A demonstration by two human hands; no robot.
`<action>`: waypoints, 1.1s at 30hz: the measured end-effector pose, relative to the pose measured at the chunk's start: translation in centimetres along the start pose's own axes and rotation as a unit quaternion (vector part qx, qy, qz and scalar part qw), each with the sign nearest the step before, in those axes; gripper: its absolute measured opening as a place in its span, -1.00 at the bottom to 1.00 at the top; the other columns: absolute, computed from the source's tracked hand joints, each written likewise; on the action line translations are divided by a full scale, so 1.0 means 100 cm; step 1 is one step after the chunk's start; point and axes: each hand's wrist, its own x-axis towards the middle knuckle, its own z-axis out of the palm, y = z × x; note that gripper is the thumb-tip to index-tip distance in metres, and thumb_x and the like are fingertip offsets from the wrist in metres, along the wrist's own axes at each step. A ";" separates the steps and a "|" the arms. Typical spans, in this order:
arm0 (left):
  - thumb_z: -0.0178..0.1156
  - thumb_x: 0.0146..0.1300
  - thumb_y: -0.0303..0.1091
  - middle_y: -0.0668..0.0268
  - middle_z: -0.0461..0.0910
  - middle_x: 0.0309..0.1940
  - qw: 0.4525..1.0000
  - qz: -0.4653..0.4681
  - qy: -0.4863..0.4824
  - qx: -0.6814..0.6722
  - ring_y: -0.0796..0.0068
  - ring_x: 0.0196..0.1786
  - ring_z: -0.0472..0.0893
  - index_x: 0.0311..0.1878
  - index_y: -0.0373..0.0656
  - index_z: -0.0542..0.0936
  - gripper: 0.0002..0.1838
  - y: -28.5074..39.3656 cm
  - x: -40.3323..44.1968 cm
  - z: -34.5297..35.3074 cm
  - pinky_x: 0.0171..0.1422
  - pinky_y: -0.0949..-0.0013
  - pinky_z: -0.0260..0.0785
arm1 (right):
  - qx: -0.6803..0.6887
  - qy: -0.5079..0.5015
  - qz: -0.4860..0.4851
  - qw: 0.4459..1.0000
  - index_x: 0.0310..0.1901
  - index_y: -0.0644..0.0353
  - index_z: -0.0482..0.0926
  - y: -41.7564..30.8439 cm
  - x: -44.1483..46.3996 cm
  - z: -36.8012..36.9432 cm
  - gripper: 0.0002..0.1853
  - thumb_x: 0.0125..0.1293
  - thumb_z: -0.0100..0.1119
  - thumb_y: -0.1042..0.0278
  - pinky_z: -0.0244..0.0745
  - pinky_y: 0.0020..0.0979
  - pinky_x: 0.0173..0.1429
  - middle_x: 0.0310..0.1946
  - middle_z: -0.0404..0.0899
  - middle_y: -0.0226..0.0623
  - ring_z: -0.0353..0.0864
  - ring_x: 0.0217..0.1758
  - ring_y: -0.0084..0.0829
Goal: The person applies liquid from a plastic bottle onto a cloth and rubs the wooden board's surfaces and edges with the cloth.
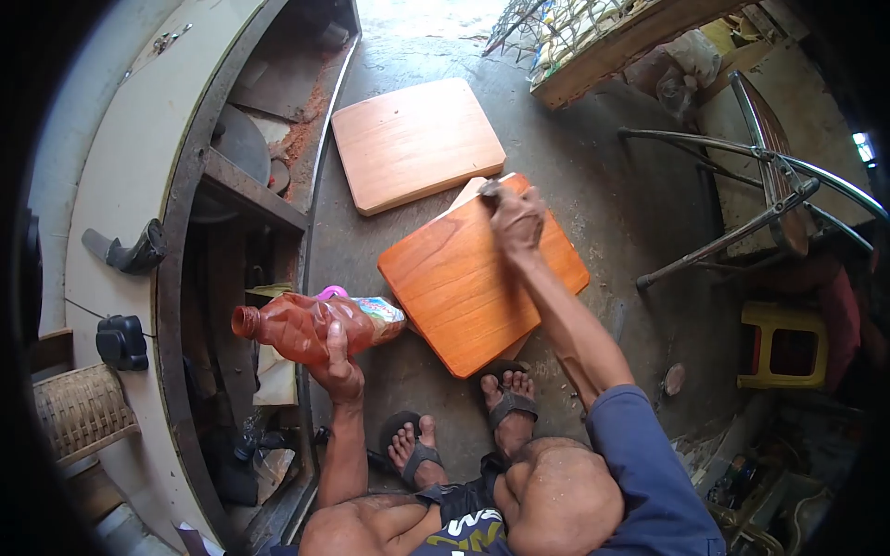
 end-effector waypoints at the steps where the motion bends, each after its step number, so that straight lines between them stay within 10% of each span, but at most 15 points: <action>1: 0.23 0.31 -0.40 0.14 0.27 0.41 1.000 0.000 0.001 0.003 0.21 0.44 0.34 0.51 -0.23 0.10 -0.23 0.000 0.002 0.002 0.57 0.15 0.11 | 0.043 0.025 -0.052 0.997 -0.20 0.06 0.75 -0.024 -0.015 -0.005 -0.83 0.37 0.15 0.33 0.39 -0.19 -0.24 -0.42 0.65 -0.20 0.49 -0.37 -0.25; 9: 0.23 0.31 -0.40 0.18 0.30 0.39 0.999 0.028 -0.020 0.005 0.24 0.43 0.36 0.51 -0.21 0.14 -0.25 -0.004 0.000 0.005 0.56 0.16 0.13 | 0.243 -0.079 -0.243 0.936 -0.23 0.00 0.75 -0.111 -0.092 -0.007 -0.87 0.21 0.26 0.38 0.39 -0.23 -0.12 -0.46 0.66 -0.30 0.53 -0.32 -0.24; 13: 0.26 0.31 -0.38 0.15 0.30 0.39 0.999 0.018 -0.033 0.025 0.23 0.43 0.35 0.48 -0.23 0.14 -0.26 0.003 -0.002 0.003 0.55 0.17 0.13 | 0.169 0.098 -0.112 0.974 -0.12 -0.18 0.80 -0.061 -0.016 -0.041 -0.71 0.29 0.18 0.47 0.34 -0.29 -0.27 -0.54 0.66 -0.31 0.39 -0.46 -0.33; 17: 0.28 0.29 -0.40 0.16 0.32 0.36 0.995 0.047 -0.045 0.070 0.25 0.41 0.36 0.48 -0.24 0.13 -0.24 0.006 -0.004 0.004 0.55 0.18 0.14 | -0.044 0.032 0.110 0.992 -0.11 -0.15 0.80 -0.002 0.014 -0.015 -0.78 0.40 0.16 0.31 0.33 -0.23 -0.12 -0.42 0.73 -0.31 0.46 -0.29 -0.32; 24: 0.27 0.29 -0.43 0.14 0.31 0.38 0.996 0.036 -0.054 0.065 0.25 0.42 0.36 0.49 -0.25 0.11 -0.23 -0.001 -0.005 0.003 0.56 0.18 0.12 | 0.166 0.007 -0.229 0.959 -0.27 0.00 0.65 -0.123 -0.084 -0.005 -0.91 0.20 0.24 0.28 0.33 -0.20 -0.01 -0.31 0.66 -0.43 0.53 -0.20 -0.27; 33: 0.25 0.30 -0.45 0.17 0.41 0.29 0.997 0.027 -0.051 0.051 0.28 0.33 0.46 0.43 -0.25 0.21 -0.33 0.005 -0.005 0.004 0.49 0.19 0.22 | 0.145 -0.059 -0.348 0.924 -0.11 -0.13 0.71 -0.106 -0.068 -0.008 -0.77 0.20 0.24 0.21 0.35 -0.20 0.05 -0.27 0.65 -0.56 0.50 -0.10 -0.36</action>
